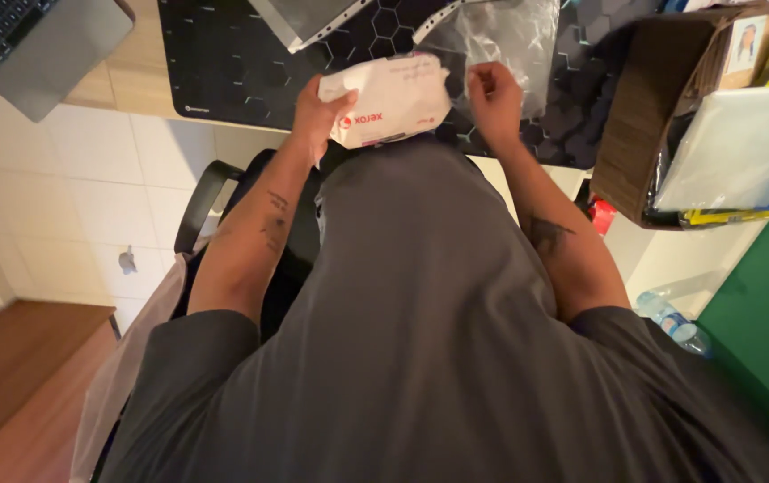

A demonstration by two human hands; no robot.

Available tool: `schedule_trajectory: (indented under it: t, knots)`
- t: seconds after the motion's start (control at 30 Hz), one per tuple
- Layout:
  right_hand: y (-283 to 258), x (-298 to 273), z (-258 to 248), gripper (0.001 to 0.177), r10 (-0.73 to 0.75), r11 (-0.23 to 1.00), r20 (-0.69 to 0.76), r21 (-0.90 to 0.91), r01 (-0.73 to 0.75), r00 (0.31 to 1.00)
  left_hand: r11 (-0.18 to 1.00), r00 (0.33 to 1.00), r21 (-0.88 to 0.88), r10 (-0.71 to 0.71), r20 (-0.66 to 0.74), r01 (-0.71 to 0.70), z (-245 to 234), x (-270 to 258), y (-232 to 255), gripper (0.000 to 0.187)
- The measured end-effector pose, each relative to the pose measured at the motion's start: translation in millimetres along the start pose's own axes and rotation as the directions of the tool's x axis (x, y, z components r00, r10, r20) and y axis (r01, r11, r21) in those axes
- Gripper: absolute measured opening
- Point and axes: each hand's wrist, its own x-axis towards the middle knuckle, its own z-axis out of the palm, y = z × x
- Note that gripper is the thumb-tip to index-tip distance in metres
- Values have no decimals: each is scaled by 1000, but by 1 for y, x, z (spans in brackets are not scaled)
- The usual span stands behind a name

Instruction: Organize different files, folders and packages into a box.

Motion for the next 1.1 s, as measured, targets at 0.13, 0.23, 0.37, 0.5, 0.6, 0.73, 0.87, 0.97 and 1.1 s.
schedule_trajectory:
  t: [0.13,0.23,0.37,0.5,0.6,0.73,0.87,0.97,1.1]
  knots:
    - [-38,-9,-2,8,-148,987,1,-65,148,989,971,987,-173,-159,37,163,13,-8,24,46]
    - [-56,-12,-9,8,-208,968,3,-139,207,978,961,980,-193,-198,12,197,17,3,8,48]
    - [-75,-14,-15,10,-257,949,51,-175,262,965,948,985,-280,-169,-43,150,28,6,1,47]
    - [-92,-24,-8,11,-303,917,110,-235,321,946,990,997,-125,-65,-30,60,42,2,-14,41]
    - [-110,-30,0,12,-343,898,151,-237,370,927,983,994,-159,98,53,-89,63,-7,-16,37]
    - [-122,-36,3,12,-373,884,204,-219,414,905,947,987,-284,129,-99,-152,84,-21,-5,34]
    - [-127,-42,8,14,-408,875,253,-166,455,877,972,981,-142,181,-70,-190,102,-38,7,34]
    - [-143,-43,14,14,-471,834,295,-158,529,831,950,955,-101,295,-14,-295,109,-40,12,37]
    - [-165,-43,9,15,-497,827,277,-136,546,822,921,924,-159,372,83,-356,104,-14,-12,42]
